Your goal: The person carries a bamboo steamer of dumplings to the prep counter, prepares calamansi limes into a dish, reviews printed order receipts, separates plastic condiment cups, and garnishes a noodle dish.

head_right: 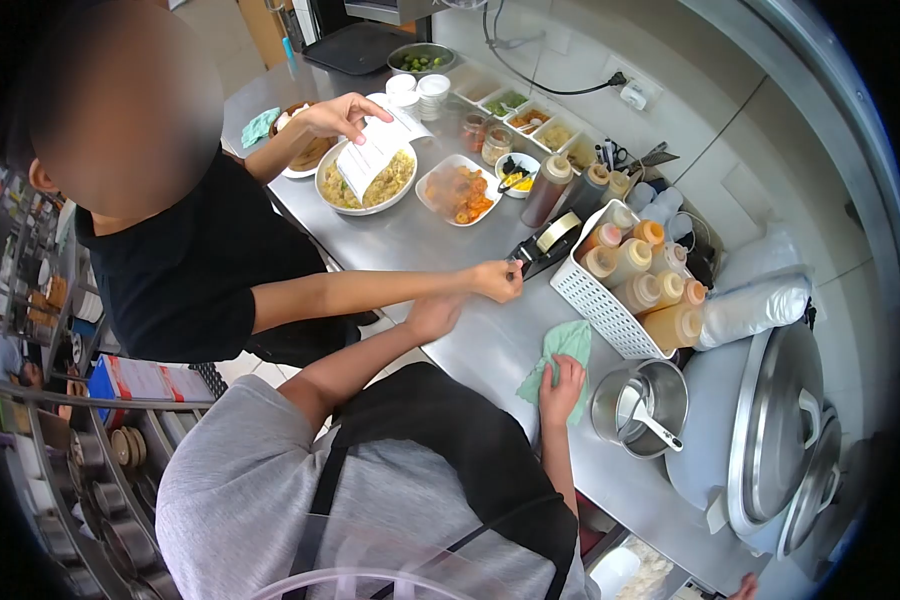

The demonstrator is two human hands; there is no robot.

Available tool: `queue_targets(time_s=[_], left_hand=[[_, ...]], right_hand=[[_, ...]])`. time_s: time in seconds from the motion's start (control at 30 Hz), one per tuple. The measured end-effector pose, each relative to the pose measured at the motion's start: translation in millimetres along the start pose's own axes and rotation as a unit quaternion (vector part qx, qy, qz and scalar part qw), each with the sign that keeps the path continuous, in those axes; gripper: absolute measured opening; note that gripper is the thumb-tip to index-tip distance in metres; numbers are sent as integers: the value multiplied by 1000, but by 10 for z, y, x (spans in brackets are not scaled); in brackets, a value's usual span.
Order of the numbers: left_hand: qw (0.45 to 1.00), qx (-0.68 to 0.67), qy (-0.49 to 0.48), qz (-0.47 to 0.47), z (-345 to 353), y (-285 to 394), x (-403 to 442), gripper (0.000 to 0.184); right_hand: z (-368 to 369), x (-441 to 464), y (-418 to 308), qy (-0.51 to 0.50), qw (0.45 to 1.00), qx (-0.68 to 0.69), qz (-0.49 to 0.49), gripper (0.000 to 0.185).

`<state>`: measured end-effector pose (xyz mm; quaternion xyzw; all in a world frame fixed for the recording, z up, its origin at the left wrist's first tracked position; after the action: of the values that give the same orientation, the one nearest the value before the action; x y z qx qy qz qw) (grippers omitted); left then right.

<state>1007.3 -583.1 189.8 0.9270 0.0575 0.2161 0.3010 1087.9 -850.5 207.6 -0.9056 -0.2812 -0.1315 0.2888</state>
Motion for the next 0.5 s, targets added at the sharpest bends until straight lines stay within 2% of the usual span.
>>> queue_targets(time_s=[0.07,0.37,0.5], left_hand=[[1000,18,6,11,-52,32,19,31],[1000,19,-8,-8,-56,54,9,22],[1000,10,18,21,-84,70,23,22]], right_hand=[[13,18,16,4,1000,-2,-4,19],[16,3,21,5,1000,-5,-6,18],[-3,8,4,7,1000,5,-2,18]])
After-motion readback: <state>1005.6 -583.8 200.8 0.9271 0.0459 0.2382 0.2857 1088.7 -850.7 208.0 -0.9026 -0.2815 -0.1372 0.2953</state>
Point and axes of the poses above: each hand's wrist, its own x-axis towards the middle knuckle, its own z-axis out of the palm, y = z × x, the point moved 3 cm from there along x, towards the middle knuckle, and after that the axes turned 8 degrees about -x, right-handed, at the moved point
